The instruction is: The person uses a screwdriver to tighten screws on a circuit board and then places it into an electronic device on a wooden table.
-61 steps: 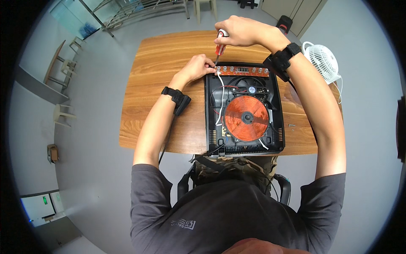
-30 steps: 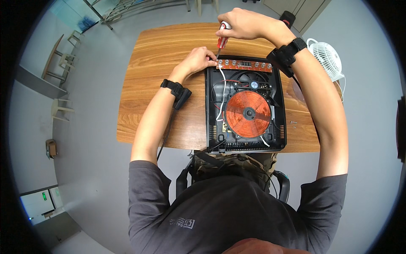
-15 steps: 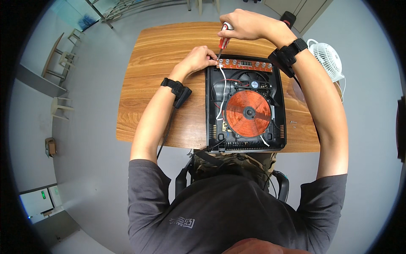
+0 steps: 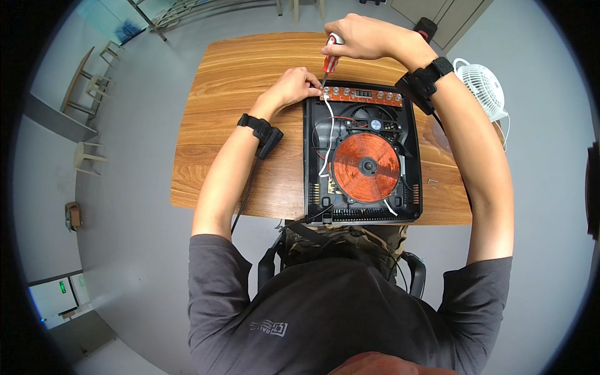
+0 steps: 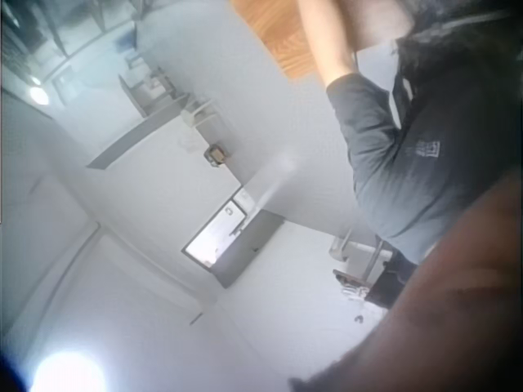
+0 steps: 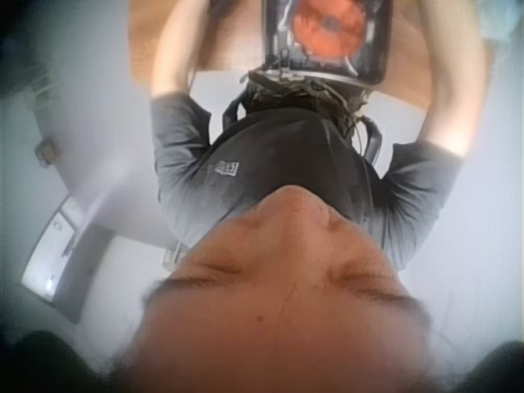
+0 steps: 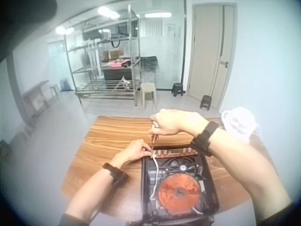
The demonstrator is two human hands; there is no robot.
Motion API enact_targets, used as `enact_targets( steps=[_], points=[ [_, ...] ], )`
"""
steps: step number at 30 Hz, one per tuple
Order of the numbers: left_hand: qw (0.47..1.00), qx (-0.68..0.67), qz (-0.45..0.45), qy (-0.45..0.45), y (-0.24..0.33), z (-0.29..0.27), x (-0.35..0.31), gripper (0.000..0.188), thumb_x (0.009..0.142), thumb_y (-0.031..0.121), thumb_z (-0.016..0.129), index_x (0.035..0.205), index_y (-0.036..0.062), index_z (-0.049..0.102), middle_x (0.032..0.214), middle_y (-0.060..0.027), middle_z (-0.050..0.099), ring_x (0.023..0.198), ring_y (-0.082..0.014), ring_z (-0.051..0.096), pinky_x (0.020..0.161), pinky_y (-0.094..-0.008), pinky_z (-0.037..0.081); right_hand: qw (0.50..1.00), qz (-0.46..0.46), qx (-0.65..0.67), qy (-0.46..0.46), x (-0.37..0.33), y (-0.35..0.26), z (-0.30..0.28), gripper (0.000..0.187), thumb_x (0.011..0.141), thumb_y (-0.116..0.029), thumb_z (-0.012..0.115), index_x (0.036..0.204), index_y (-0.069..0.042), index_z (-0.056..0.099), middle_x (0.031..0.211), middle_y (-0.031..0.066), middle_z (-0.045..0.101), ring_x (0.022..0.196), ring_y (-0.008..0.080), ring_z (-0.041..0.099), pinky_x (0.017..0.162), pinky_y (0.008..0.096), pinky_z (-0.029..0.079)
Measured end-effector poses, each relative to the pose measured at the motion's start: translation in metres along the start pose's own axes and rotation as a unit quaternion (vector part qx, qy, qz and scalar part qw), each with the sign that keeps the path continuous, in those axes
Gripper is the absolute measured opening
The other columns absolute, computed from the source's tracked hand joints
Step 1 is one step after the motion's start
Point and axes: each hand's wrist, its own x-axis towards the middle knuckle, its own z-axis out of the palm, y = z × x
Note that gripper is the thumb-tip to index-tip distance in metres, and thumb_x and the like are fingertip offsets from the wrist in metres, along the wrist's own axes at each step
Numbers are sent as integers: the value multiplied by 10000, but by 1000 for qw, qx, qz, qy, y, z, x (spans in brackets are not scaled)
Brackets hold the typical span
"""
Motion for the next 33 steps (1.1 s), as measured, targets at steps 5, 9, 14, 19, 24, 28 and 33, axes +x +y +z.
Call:
enact_targets(
  steps=[5,9,14,19,24,28,33],
  points=[
    [1000,-4,-5,-2,2,-1,-1,286,821,277,856,1043,104,808,890,-103,661,829,-229,620,766,-363,519,1000,4,4,6,3,1,3,531,996,-490,622,939,33,687,777,240,690,758,425,677,715,475,540],
    [1000,-10,-5,7,3,0,-2,288,822,274,854,1047,101,807,890,-105,662,833,-232,620,767,-365,519,1000,25,-12,-9,8,-1,2,558,990,-513,627,929,38,691,761,248,681,752,428,677,707,476,537],
    [1000,-8,-14,-6,4,-2,-1,291,817,278,856,1046,106,808,883,-99,649,825,-229,613,757,-369,512,1000,16,-8,2,3,1,0,572,988,-518,632,915,46,687,750,249,673,731,427,668,688,470,532],
    [1000,-14,-21,-11,4,-2,0,287,812,288,859,1041,120,812,855,-84,615,811,-227,595,747,-370,499,1000,1,-24,6,5,12,3,556,994,-500,631,922,48,687,730,239,670,700,422,659,676,465,531],
    [1000,5,-2,10,1,1,0,287,815,285,854,1041,114,807,842,-85,619,798,-228,594,737,-371,492,1000,3,-4,22,5,11,7,545,997,-491,631,946,49,688,728,239,671,707,423,670,678,469,532],
    [1000,-4,-18,4,5,-1,-1,302,810,286,856,1045,104,799,827,-87,627,776,-229,586,726,-373,487,1000,12,0,22,5,6,7,543,996,-491,633,949,47,688,745,244,678,729,425,681,688,471,535],
    [1000,2,2,17,0,2,-1,314,808,286,856,1045,91,792,822,-85,624,770,-225,586,721,-369,488,1000,6,-6,7,8,5,6,536,994,-487,636,954,45,689,762,245,685,739,424,685,694,468,539]
  ],
)
